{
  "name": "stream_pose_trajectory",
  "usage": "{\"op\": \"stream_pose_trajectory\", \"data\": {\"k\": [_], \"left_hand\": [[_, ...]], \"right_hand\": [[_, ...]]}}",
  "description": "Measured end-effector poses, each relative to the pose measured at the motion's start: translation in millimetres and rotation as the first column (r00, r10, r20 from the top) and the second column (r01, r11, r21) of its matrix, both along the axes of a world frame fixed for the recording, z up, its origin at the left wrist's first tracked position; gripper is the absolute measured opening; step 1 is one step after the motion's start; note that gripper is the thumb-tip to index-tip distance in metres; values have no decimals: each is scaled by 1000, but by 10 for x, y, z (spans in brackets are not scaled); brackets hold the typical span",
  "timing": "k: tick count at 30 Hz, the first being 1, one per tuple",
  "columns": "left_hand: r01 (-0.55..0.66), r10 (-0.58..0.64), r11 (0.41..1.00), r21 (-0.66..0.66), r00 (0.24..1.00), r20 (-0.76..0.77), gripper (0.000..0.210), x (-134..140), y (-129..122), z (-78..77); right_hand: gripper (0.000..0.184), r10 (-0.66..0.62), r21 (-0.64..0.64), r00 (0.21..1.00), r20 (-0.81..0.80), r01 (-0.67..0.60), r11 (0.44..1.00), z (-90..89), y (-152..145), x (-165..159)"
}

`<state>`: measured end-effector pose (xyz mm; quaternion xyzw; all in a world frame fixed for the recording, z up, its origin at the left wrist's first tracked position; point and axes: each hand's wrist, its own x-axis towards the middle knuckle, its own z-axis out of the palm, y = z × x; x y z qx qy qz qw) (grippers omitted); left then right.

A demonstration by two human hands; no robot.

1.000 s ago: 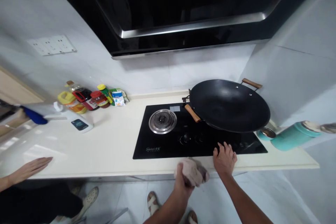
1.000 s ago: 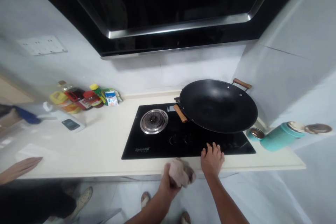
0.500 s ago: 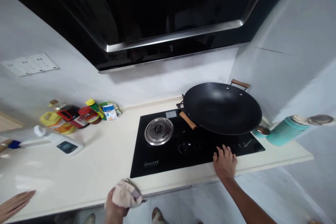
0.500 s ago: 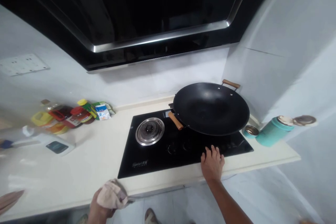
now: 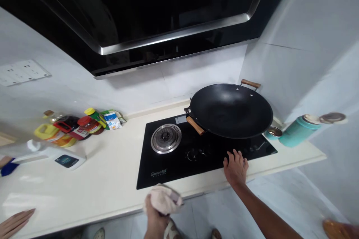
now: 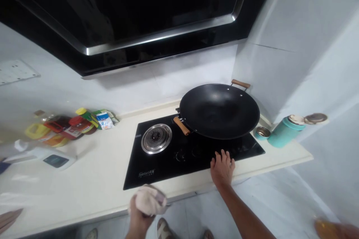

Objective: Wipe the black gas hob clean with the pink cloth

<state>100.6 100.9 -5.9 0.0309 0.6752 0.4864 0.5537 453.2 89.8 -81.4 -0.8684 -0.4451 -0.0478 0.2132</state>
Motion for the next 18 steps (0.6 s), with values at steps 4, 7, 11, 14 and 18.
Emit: {"op": "stream_pose_trajectory", "data": {"k": [4,7,11,14,18], "left_hand": [[90,-67,992,-86,968,243,62,929,-249,-190],[118,-42,985,-127,872,487,74,1521,-375,-262],[286,-167,954,-84,745,646,74,2108,-515,-349],[308,-231,951,14,679,697,58,2316,-579,-416],[327,-258,945,29,686,681,46,2210,-555,-474]], "right_hand": [[51,1,12,1000,-9,-1,1000,17,-1,1],[50,-3,36,1000,-14,3,999,16,-7,6],[49,-9,40,1000,-22,10,999,1,-10,26],[49,-20,31,999,-34,21,999,-8,-3,44],[49,-21,42,999,-31,22,999,-7,0,45]]}}
